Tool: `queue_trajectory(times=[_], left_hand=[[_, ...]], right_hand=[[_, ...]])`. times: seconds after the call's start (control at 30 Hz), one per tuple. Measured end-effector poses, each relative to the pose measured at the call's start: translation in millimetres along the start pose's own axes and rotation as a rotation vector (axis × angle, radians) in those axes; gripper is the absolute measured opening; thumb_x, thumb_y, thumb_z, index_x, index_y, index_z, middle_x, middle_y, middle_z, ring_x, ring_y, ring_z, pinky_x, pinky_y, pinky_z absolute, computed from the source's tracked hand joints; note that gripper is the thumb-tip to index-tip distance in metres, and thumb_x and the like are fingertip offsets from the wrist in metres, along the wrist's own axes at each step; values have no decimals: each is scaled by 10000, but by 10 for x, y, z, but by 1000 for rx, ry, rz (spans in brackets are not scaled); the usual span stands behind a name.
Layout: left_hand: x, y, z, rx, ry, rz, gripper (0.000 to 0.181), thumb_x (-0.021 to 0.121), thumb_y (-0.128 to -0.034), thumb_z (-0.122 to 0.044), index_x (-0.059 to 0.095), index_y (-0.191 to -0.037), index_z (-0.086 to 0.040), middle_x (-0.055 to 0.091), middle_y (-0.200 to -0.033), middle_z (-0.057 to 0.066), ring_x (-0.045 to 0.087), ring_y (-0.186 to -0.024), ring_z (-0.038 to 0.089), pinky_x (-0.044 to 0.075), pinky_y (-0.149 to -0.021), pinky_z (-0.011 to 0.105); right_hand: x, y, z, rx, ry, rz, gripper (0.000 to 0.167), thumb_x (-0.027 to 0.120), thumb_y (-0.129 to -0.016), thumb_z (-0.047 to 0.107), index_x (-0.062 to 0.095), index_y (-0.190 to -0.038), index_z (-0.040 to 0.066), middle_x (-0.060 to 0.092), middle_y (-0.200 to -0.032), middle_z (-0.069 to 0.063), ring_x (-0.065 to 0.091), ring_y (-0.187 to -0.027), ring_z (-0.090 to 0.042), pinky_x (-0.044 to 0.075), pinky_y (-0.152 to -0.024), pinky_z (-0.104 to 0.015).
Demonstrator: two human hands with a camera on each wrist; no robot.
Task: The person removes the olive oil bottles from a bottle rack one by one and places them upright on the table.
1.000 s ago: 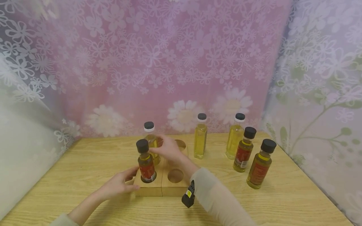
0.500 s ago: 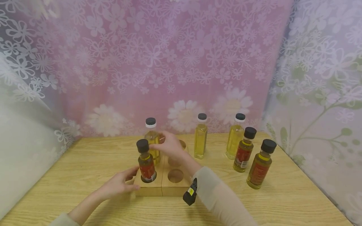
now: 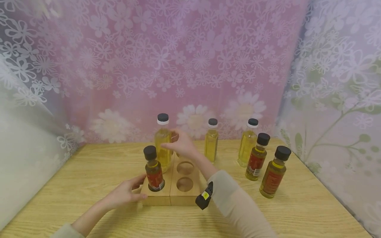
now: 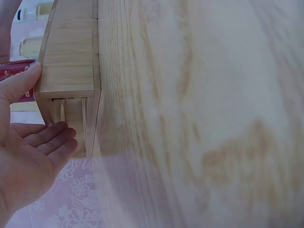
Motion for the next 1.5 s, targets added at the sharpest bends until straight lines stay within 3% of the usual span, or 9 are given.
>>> queue_trajectory(times=[0.63,1.13,1.5], left_hand=[[13,4,21,6,8,0,867,723,-808,-326,266,-1415,91,367,-1380,300,397,-1196,505,349,-962,583],[11,-6,11,11,10,2,874,716,-813,-340,254,-1421,87,360,-1383,301,386,-1208,499,348,-963,583],[16,-19,28,23,2,-1,875,717,-812,-339,259,-1413,101,361,-1379,307,397,-1201,497,355,-965,571]], right_hand=[[-448,118,-68,-39,-28,-15,604,743,-797,233,493,-1312,40,607,-1063,-137,591,-962,-265,503,-815,-402],[-888,375,-210,-9,78,-35,511,720,-823,213,526,-1251,12,585,-1082,-141,562,-982,-272,487,-784,-355],[-1135,568,-462,18,132,-30,527,704,-840,207,488,-1274,3,576,-1110,-169,555,-1033,-312,497,-827,-415]])
Point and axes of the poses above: each hand's wrist, its own y-axis away from the middle knuckle, its own x-axis out of the palm, z = x × y, the point moved 3 cm from there along -y, towards the middle knuckle
